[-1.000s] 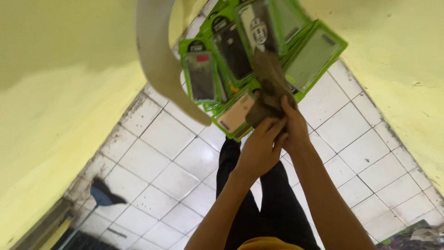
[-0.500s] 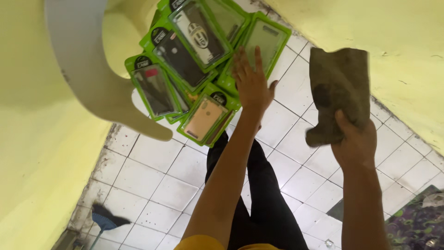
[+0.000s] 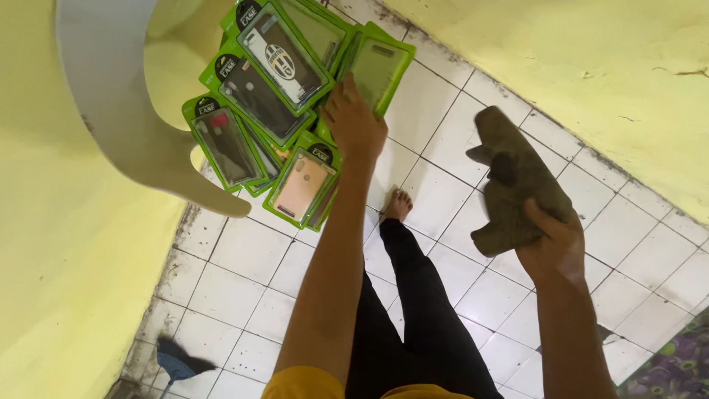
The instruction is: The person repeatedly picks up packaged phone cases from a wall-mounted wire rack, wipes each package with a dark cloth, and returns them to the rack. The process is performed one at a time in a repetitive loop.
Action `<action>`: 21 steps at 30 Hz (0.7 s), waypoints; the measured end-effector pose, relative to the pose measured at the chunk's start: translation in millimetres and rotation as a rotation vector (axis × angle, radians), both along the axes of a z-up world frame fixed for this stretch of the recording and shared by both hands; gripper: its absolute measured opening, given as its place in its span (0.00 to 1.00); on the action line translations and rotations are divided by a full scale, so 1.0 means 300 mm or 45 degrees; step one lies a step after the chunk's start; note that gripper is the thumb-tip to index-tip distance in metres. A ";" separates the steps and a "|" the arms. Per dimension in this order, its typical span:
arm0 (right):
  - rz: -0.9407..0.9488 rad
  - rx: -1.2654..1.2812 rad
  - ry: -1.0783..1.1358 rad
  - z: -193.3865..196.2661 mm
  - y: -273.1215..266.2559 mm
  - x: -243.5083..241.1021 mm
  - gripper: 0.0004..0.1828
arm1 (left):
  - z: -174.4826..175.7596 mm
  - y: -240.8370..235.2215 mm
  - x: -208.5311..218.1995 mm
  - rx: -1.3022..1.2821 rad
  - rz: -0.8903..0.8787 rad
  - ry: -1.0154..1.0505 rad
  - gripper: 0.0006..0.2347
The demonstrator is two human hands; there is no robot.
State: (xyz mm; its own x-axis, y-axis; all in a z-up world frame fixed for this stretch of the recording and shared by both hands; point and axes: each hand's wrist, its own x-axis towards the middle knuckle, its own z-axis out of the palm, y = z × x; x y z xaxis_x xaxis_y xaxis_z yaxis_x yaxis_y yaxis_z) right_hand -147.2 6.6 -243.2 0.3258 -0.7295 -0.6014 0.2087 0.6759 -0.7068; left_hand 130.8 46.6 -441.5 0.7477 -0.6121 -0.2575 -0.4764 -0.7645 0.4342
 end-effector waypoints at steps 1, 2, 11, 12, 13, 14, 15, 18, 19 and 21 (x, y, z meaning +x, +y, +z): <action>-0.018 -0.002 -0.041 0.007 -0.005 -0.014 0.28 | 0.007 0.012 0.007 -0.167 0.035 0.124 0.40; -0.070 -0.005 -0.120 0.020 -0.009 -0.032 0.28 | 0.020 0.032 0.007 -0.334 0.068 0.247 0.38; 0.368 -1.288 0.960 0.331 0.013 -0.066 0.17 | 0.563 0.354 -0.223 -0.737 0.602 1.722 0.15; 0.550 -1.535 1.039 0.372 0.032 -0.021 0.18 | 0.654 0.365 -0.261 -0.821 0.569 1.866 0.15; 0.620 -1.457 0.892 0.408 0.056 0.041 0.20 | 0.740 0.365 -0.283 -0.926 0.509 1.996 0.16; 0.693 -1.382 0.744 0.453 0.073 0.095 0.23 | 0.824 0.363 -0.296 -0.973 0.439 2.078 0.17; 0.725 -1.660 0.767 0.503 0.082 0.134 0.23 | 0.904 0.371 -0.311 -1.026 0.390 2.145 0.18; 0.686 -2.149 0.661 0.694 0.094 0.214 0.31 | 1.110 0.418 -0.309 -1.067 0.324 2.083 0.22; 0.659 -2.255 0.588 0.757 0.096 0.245 0.35 | 1.163 0.431 -0.298 -1.070 0.326 2.030 0.20; 0.667 -2.245 0.702 0.857 0.099 0.288 0.31 | 1.240 0.459 -0.267 -1.089 0.213 1.972 0.20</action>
State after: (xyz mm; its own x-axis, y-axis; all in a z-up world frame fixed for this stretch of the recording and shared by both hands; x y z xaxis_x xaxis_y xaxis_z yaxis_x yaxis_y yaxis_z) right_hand -60.9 36.3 14.0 0.7424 -0.4447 0.5011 -0.2005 -0.8611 -0.4672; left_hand 50.7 184.4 -69.4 0.2156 -0.8905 -0.4006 0.7683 -0.0985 0.6325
